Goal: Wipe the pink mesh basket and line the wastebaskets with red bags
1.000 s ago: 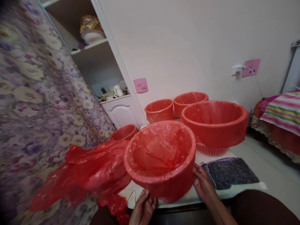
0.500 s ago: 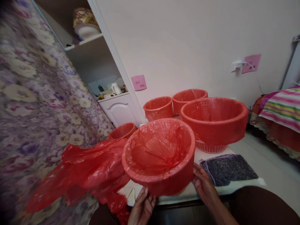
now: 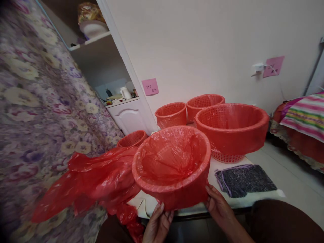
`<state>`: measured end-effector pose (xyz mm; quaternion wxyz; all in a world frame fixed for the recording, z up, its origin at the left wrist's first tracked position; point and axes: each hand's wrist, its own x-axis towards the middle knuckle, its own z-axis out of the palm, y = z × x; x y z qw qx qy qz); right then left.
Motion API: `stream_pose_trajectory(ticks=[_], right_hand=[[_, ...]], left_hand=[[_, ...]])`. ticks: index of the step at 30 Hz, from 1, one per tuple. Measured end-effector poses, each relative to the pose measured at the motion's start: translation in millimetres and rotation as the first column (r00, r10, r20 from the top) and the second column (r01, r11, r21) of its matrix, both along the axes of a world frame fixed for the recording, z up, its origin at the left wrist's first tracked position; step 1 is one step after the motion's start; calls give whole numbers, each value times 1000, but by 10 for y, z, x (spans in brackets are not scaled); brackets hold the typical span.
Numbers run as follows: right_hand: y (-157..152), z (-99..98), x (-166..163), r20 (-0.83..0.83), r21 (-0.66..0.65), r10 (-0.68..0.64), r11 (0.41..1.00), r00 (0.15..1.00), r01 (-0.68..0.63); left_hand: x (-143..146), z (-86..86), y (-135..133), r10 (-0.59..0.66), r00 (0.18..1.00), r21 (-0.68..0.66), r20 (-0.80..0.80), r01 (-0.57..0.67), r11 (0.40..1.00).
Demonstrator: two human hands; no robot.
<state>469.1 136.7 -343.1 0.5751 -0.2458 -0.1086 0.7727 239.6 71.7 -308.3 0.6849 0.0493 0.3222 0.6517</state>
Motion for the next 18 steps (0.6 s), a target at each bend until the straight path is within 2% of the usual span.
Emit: stream_pose_trajectory(ticks=[4, 8, 14, 18], right_hand=[[21, 3, -19, 23, -25, -52, 998, 998, 53], [17, 14, -9, -8, -61, -71, 996, 997, 70], [-98, 63, 29, -100, -72, 96, 992, 990, -104], [-150, 31, -9, -87, -41, 116, 992, 989, -120]], left_hand=[[-76, -47, 27, 46, 999, -13, 6, -46, 999], [-104, -82, 31, 33, 999, -11, 22, -33, 999], [-25, -63, -17, -39, 999, 10, 20, 39, 999], [15, -69, -25, -19, 1000, 7, -10, 19, 1000]])
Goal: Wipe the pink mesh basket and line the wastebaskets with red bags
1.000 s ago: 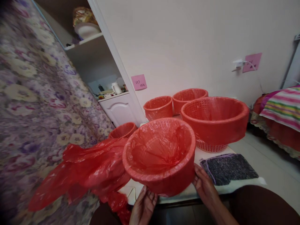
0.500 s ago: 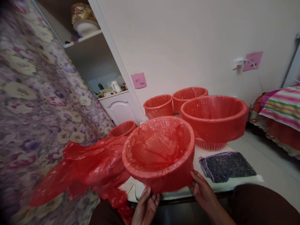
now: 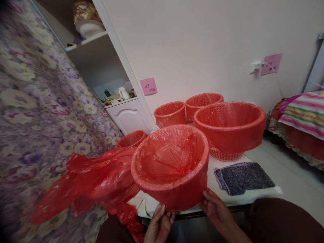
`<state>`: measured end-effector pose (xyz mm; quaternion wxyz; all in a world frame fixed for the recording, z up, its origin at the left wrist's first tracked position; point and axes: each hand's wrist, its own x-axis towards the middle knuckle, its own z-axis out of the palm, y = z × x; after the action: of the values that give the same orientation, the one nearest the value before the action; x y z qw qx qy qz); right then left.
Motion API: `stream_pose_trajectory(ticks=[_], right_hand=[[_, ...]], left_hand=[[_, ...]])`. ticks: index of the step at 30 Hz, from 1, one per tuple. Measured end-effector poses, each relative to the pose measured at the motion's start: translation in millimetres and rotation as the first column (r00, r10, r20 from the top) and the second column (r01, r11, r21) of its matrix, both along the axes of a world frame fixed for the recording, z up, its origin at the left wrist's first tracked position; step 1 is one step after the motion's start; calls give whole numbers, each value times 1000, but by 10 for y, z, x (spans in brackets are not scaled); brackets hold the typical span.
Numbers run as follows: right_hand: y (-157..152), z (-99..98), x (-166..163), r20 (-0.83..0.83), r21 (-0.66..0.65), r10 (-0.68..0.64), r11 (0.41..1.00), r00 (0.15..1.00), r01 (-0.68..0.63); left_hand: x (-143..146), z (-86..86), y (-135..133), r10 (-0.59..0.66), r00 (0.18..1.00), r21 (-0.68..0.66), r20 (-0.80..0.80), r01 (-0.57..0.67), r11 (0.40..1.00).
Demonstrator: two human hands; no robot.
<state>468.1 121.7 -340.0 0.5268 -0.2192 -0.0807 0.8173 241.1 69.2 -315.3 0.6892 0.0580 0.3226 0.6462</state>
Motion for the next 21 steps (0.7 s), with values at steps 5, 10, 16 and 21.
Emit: stream_pose_trajectory(ticks=[5, 10, 16, 21], right_hand=[[80, -73, -17, -14, -21, -71, 997, 997, 71], [155, -101, 5, -17, -9, -120, 993, 993, 120], [215, -44, 16, -43, -16, -139, 990, 989, 139], [266, -20, 7, -24, -5, -154, 988, 988, 154]], left_hand=[[-65, -19, 45, 26, 999, -24, -26, -27, 999], [-183, -4, 75, 22, 1000, -7, -18, -22, 1000], [-364, 208, 187, 10, 1000, 30, -6, -10, 1000], [-482, 293, 347, 68, 996, -12, -60, -69, 998]])
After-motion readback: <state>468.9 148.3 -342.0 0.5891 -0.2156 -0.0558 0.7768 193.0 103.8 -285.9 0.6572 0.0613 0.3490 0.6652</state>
